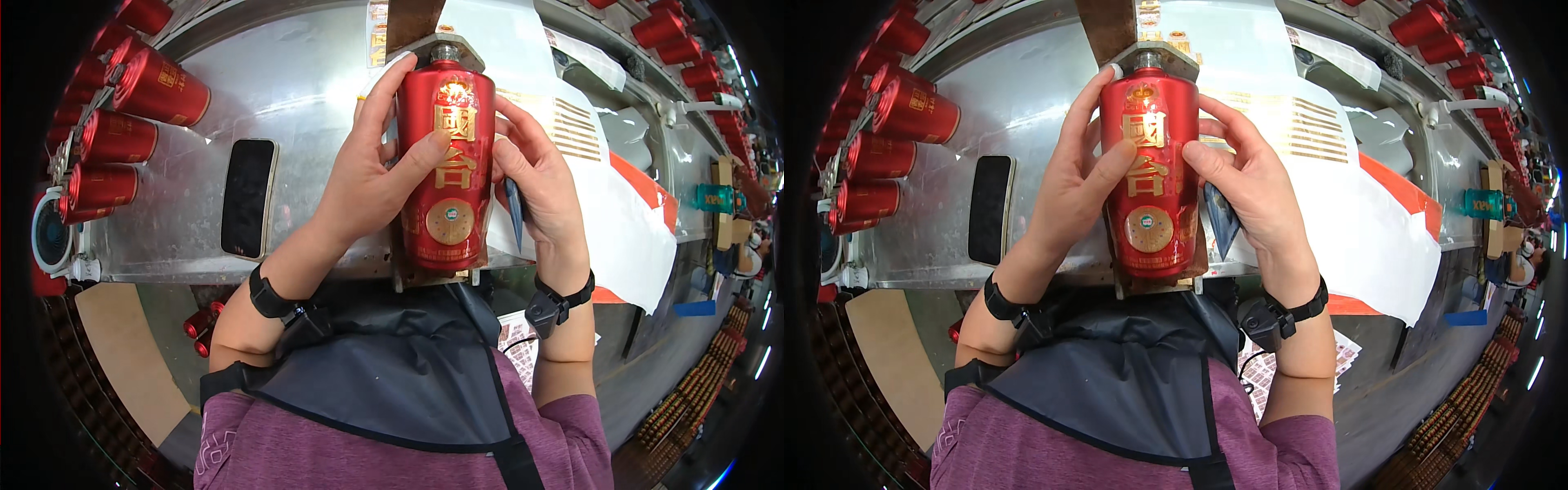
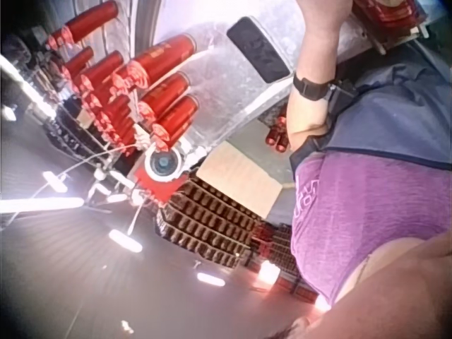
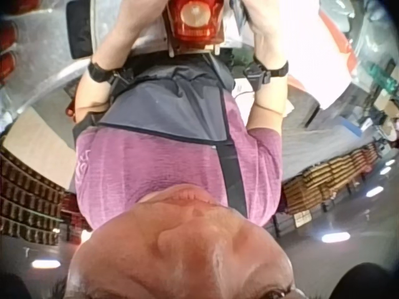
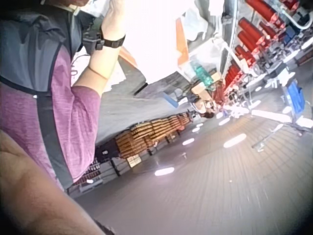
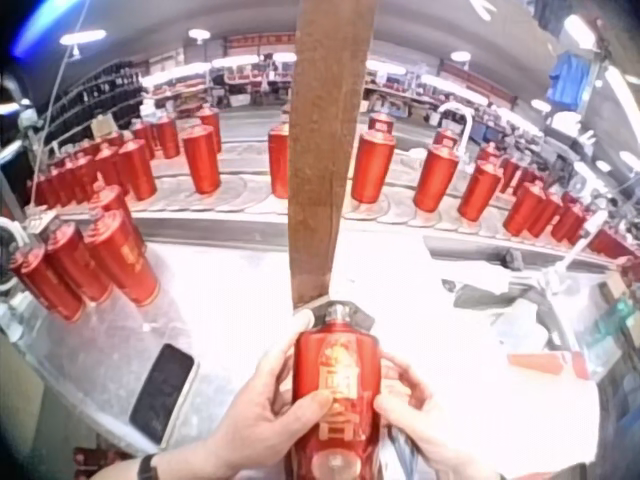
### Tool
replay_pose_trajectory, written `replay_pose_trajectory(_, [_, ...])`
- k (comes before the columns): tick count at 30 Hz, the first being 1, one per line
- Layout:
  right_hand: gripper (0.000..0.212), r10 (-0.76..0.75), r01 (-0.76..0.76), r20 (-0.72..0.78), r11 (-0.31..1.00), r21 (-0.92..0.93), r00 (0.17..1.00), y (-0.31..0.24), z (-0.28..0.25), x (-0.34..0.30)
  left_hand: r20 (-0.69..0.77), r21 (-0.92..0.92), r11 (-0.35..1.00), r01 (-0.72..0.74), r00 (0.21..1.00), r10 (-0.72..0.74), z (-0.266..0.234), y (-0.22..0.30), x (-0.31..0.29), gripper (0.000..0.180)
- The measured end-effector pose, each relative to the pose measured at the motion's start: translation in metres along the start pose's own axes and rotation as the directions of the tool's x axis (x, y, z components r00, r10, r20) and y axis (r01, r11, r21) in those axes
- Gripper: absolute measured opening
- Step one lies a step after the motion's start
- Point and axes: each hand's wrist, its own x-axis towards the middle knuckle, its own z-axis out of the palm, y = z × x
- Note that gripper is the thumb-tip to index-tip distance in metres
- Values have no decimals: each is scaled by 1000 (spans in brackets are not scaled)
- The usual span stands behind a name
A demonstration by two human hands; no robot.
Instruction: Apply gold labels and decorative bands to red liquor bottles.
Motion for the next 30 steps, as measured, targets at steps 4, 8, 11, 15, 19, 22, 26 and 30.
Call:
replay_pose_trajectory(4, [62, -18, 15, -47, 997, -75, 999, -3, 10, 0, -14, 36, 999, -23, 1000, 24, 1, 0, 1, 73])
replay_pose_trajectory(8, [60, -32, 28, -66, 998, -55, 997, 0, 12, 3, -8, -5, 1000, -6, 1000, 6, 3, 2, 1, 73])
replay_pose_trajectory(11, [59, -43, 40, -66, 998, -44, 997, 2, 11, 3, -10, 49, 998, -33, 999, 33, 0, -4, 1, 73])
replay_pose_trajectory(15, [58, -18, 18, -70, 1000, 2, 997, 8, 7, 2, -2, 21, 999, -34, 999, 35, 1, -5, 2, 72])
replay_pose_trajectory(19, [68, -102, 101, -28, 994, -53, 994, 12, 7, -1, -3, -40, 999, 1, 1000, -1, 5, 0, 1, 72])
replay_pose_trajectory(22, [73, -82, 81, -55, 996, -22, 995, 10, 7, -1, -1, -50, 999, 7, 1000, -7, 7, 3, 2, 73])
replay_pose_trajectory(26, [73, -71, 70, -46, 997, -21, 996, 10, 6, -1, -2, -96, 994, 59, 998, -59, 8, 7, 1, 74])
replay_pose_trajectory(30, [73, -96, 97, -52, 995, 13, 994, 13, 6, 0, 3, -72, 995, 69, 998, -69, 9, 8, 1, 74])
